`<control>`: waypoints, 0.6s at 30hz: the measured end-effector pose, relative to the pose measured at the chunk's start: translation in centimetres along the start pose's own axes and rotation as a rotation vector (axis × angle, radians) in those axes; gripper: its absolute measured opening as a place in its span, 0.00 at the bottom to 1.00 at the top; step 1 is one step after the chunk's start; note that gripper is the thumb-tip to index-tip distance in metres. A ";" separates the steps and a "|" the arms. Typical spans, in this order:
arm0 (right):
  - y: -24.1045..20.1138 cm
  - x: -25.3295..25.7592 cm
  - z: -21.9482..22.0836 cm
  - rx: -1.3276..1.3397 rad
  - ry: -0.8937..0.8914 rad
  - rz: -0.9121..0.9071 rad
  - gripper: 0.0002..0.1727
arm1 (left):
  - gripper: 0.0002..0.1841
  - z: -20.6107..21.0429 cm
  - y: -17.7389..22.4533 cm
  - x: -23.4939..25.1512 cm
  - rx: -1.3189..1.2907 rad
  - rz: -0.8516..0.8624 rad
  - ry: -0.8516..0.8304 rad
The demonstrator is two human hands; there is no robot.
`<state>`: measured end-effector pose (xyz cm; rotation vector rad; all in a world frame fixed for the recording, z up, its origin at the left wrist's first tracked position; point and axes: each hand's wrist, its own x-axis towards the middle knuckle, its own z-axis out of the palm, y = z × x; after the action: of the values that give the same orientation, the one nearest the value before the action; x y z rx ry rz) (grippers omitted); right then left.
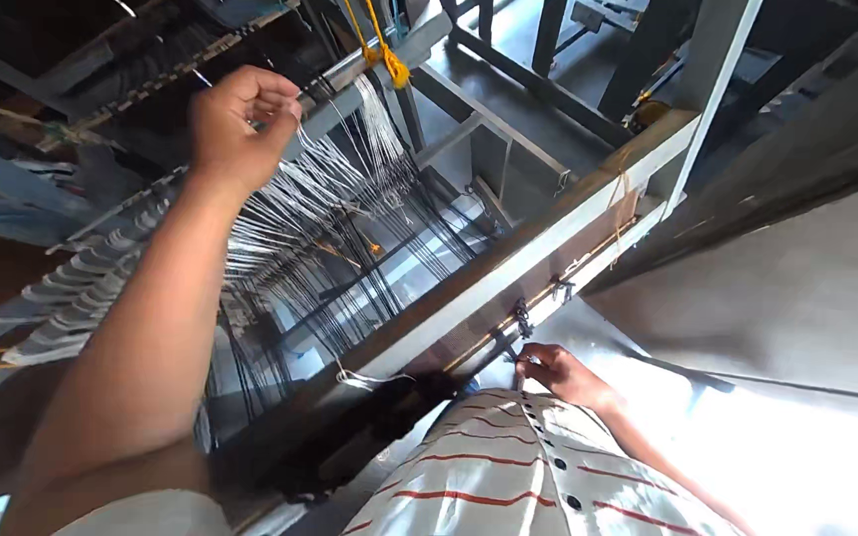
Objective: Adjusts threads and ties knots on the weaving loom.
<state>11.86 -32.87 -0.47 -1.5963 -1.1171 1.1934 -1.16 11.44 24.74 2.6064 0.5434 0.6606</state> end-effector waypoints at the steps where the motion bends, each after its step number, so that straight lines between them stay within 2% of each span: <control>1: 0.4 -0.1 -0.3 -0.028 -0.019 -0.048 0.14 | 0.20 -0.5 2.7 -1.8 -0.014 0.063 0.019; 4: 0.9 -1.1 -1.0 -0.074 -0.057 -0.156 0.15 | 0.18 1.2 11.9 -9.4 -0.123 0.148 -0.023; 6: 1.3 -2.0 -1.5 -0.065 -0.086 -0.227 0.14 | 0.14 6.7 15.8 -15.4 -0.173 0.113 -0.158; 8: 1.6 -3.0 -1.9 -0.031 -0.114 -0.288 0.13 | 0.16 13.2 18.0 -20.5 -0.133 -0.034 -0.362; 10: 1.8 -4.2 -2.1 0.000 -0.139 -0.312 0.12 | 0.18 18.8 19.4 -23.7 -0.198 -0.311 -0.452; 12: 1.8 -5.0 -2.2 0.001 -0.165 -0.323 0.12 | 0.17 23.0 20.6 -25.4 -0.436 -0.622 -0.282; 14: 1.9 -5.4 -2.2 -0.010 -0.194 -0.323 0.12 | 0.16 25.3 22.3 -25.5 -0.873 -0.936 -0.052; 16: 2.2 -5.6 -2.2 -0.032 -0.238 -0.316 0.12 | 0.16 26.5 23.3 -25.6 -1.245 -1.086 0.117; 18: 2.7 -5.6 -2.7 -0.070 -0.307 -0.301 0.13 | 0.12 27.6 23.5 -25.9 -1.361 -1.131 0.257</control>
<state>14.08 -39.27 -1.20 -1.2631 -1.5499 1.2294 -1.63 -27.86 3.84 0.7448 1.0034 0.5849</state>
